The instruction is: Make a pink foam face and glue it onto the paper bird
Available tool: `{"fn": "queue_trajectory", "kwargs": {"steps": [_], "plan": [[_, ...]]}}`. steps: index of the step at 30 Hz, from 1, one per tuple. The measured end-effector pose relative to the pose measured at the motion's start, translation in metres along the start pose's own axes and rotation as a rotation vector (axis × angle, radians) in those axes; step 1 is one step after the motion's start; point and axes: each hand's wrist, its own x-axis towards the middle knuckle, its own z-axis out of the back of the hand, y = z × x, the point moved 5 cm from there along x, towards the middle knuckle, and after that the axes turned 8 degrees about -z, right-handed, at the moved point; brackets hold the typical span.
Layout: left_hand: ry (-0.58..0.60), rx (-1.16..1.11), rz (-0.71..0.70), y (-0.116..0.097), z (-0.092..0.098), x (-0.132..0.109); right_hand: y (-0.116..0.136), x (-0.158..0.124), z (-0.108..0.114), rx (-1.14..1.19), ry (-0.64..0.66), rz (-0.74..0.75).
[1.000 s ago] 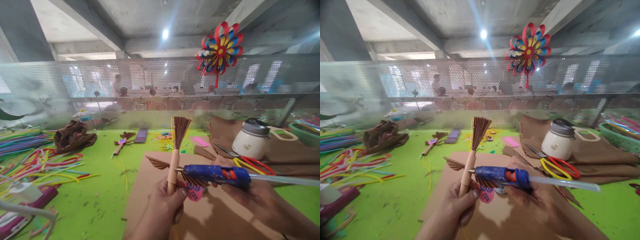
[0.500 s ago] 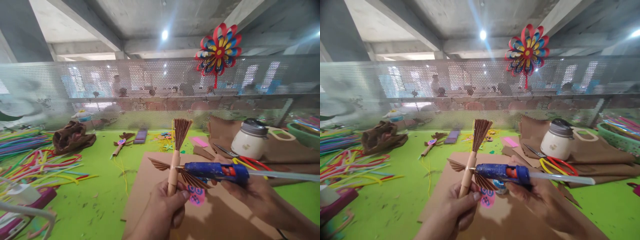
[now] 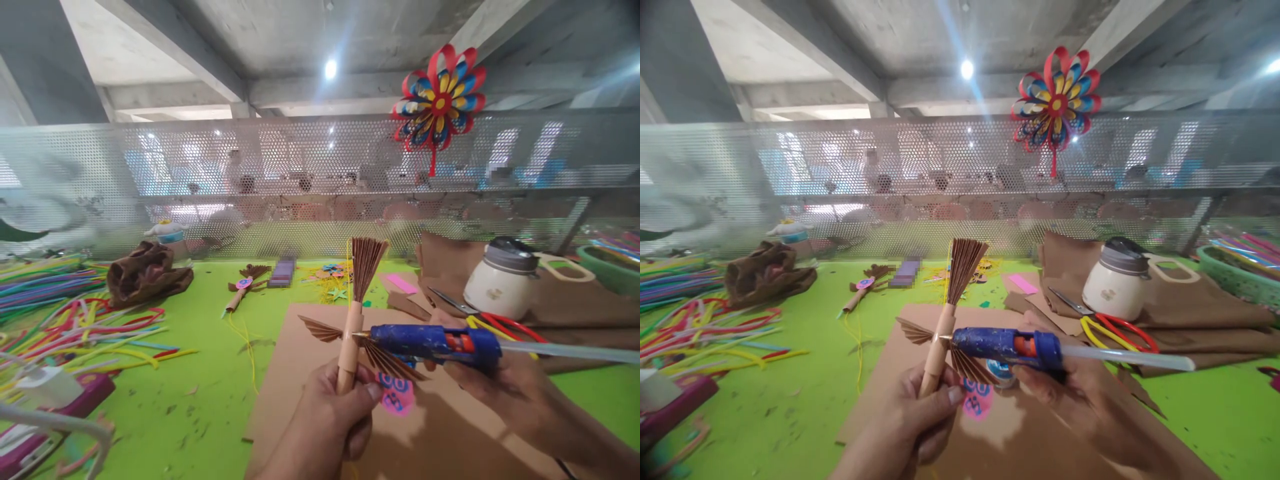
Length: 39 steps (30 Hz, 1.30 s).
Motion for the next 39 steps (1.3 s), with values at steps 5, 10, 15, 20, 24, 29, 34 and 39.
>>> {"fn": "queue_trajectory", "kwargs": {"steps": [5,10,15,20,24,29,34,39], "plan": [[0.007,-0.001,-0.007,0.003,-0.001,-0.001,0.001,0.003,0.001,-0.004,-0.062,0.033],[0.014,-0.012,-0.002,0.002,-0.004,-0.001,0.001,0.001,0.008,0.002,-0.154,-0.01],[-0.024,-0.014,-0.003,0.002,0.0,0.002,-0.005,0.0,0.011,-0.077,-0.101,0.028],[-0.009,0.016,0.005,0.003,-0.001,0.001,-0.002,0.003,0.004,-0.045,-0.103,0.02],[-0.014,0.023,-0.009,0.002,-0.002,-0.001,-0.002,0.004,0.005,0.012,-0.137,-0.011],[-0.016,0.005,-0.001,0.002,-0.002,0.0,-0.004,0.002,0.007,-0.029,-0.007,0.029],[-0.01,0.037,0.002,0.002,0.0,0.001,-0.003,0.002,0.003,-0.056,-0.029,0.021],[-0.008,0.074,0.005,0.006,-0.001,-0.001,0.003,0.005,0.003,-0.035,-0.082,0.029]]}}
